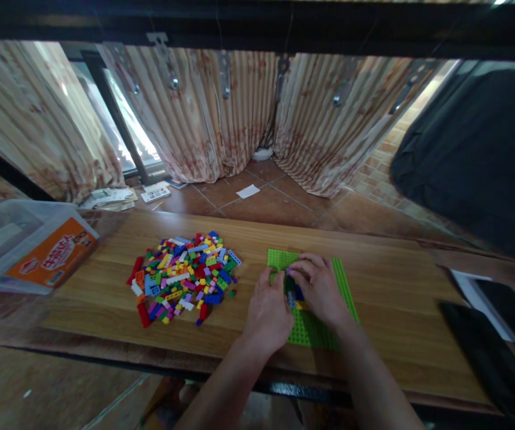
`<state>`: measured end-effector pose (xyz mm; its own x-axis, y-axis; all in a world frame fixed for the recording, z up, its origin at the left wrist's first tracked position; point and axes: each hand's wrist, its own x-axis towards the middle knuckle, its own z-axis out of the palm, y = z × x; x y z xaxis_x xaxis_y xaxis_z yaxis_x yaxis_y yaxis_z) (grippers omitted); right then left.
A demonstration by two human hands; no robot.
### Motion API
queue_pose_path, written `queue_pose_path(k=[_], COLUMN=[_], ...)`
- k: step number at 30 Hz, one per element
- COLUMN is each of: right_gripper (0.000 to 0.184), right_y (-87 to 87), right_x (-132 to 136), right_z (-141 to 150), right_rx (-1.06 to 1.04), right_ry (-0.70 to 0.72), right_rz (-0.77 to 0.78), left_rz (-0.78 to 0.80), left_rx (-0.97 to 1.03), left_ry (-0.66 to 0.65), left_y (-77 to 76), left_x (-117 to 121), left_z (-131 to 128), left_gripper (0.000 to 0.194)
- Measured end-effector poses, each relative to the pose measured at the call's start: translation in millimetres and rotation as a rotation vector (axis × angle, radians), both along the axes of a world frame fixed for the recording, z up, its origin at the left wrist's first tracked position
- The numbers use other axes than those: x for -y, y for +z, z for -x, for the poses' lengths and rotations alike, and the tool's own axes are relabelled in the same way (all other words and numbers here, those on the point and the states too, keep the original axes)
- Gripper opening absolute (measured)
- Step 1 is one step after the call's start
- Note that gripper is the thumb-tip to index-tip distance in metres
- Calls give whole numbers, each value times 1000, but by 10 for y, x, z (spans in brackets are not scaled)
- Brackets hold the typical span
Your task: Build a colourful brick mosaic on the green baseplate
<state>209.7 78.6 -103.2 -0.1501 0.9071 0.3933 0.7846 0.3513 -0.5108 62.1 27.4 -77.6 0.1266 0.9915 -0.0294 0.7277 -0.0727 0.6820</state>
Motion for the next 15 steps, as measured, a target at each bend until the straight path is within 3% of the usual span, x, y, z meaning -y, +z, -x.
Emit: queue_pose_path(k=[8, 15], right_gripper=[22, 18], right_y=[50, 5], right_x=[36, -3], right_z=[23, 50], right_rx=[-77, -262], right_ry=[-63, -163], right_rz=[57, 237], left_rz=[-1, 10], left_rx=[-71, -145], left_ry=[-48, -73], left_y=[34, 47], left_x=[27, 21], left_z=[-20, -22], left_gripper=[61, 58])
